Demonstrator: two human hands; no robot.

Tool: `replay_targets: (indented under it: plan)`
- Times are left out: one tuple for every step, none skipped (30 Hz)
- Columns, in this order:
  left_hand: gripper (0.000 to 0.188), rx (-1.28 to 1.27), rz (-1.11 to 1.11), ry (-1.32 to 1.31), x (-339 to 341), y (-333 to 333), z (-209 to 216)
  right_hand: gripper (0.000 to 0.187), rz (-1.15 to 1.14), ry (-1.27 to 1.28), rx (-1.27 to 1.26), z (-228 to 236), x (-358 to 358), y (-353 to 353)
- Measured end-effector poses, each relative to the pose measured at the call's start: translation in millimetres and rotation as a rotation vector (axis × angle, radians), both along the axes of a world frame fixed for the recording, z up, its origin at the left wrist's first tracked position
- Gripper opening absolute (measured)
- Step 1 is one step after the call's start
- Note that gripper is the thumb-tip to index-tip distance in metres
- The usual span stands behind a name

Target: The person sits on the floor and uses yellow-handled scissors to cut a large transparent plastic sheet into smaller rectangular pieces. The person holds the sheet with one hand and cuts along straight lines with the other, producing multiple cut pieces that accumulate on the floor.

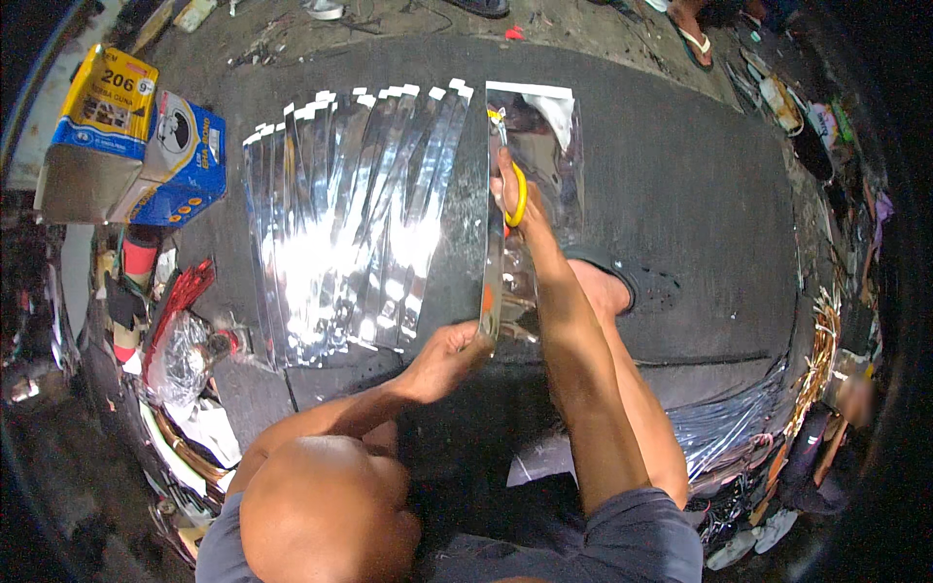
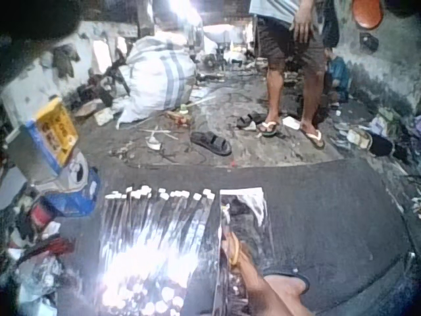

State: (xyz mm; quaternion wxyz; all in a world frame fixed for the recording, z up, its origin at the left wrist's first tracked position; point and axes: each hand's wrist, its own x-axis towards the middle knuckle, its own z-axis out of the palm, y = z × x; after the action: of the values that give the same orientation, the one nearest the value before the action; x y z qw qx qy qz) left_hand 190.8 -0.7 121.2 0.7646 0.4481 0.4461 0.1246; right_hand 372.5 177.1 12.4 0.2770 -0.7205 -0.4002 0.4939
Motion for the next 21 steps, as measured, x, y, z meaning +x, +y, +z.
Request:
replay_targets:
  plan:
    - [0.026,0.019,0.006,-0.041,-2,1,2,0.086,0.019,-0.017,0.004,-1,1,15]
    - [0.026,0.032,0.005,-0.049,-4,0,4,0.086,0.032,-0.035,0.003,-2,3,30]
    - [0.025,0.045,0.000,-0.059,-6,0,5,0.085,0.044,-0.057,-0.005,-3,5,44]
    - [0.025,0.122,0.029,-0.089,-8,0,6,0.080,-0.134,0.037,0.083,-6,1,59]
    - [0.025,0.121,0.021,-0.030,-9,-1,8,0.080,-0.091,-0.019,0.139,-7,3,74]
    - [0.025,0.122,-0.012,0.032,-13,-1,9,0.079,-0.046,-0.075,0.194,-7,7,88]
    - [0.025,0.123,-0.042,0.097,-18,-2,11,0.079,-0.054,-0.016,0.175,-7,11,95]
    - [0.025,0.015,0.046,-0.011,-19,2,9,0.079,-0.122,0.163,0.047,-7,15,101]
    - [0.025,-0.006,0.065,0.005,-23,1,10,0.078,-0.123,0.203,0.003,-10,16,101]
    - [0.025,-0.028,0.082,0.018,-25,0,10,0.078,-0.126,0.241,-0.041,-12,17,101]
    - [0.025,-0.047,0.101,0.032,-27,1,9,0.077,-0.116,0.285,-0.080,-15,18,104]
    - [0.025,-0.013,0.104,0.024,-28,0,7,0.076,-0.128,0.285,-0.076,-18,17,106]
    - [0.024,0.015,0.107,0.018,-28,-3,5,0.078,-0.075,0.236,-0.002,-21,16,113]
    - [0.024,0.039,0.103,0.013,-29,-6,3,0.080,-0.026,0.190,0.070,-23,15,121]
    - [0.024,0.072,0.086,0.041,-33,-9,1,0.083,-0.016,0.112,0.122,-23,14,126]
    - [0.023,0.108,0.069,0.068,-38,-10,-2,0.083,0.033,0.196,0.189,-20,17,128]
    - [0.023,0.143,0.067,0.061,-44,-12,-6,0.083,0.077,0.347,0.131,-14,21,129]
    - [0.022,0.015,0.111,0.080,-51,-13,-13,0.082,-0.024,0.302,0.026,-12,18,123]
    - [0.022,-0.076,0.178,0.034,-57,-11,-23,0.081,-0.102,0.268,-0.055,-7,16,118]
    - [0.022,-0.046,0.205,0.127,-61,-9,-35,0.081,-0.096,0.281,0.030,-1,18,110]
    - [0.025,-0.069,0.202,0.256,-69,-6,-46,0.079,-0.077,0.316,-0.030,7,22,106]
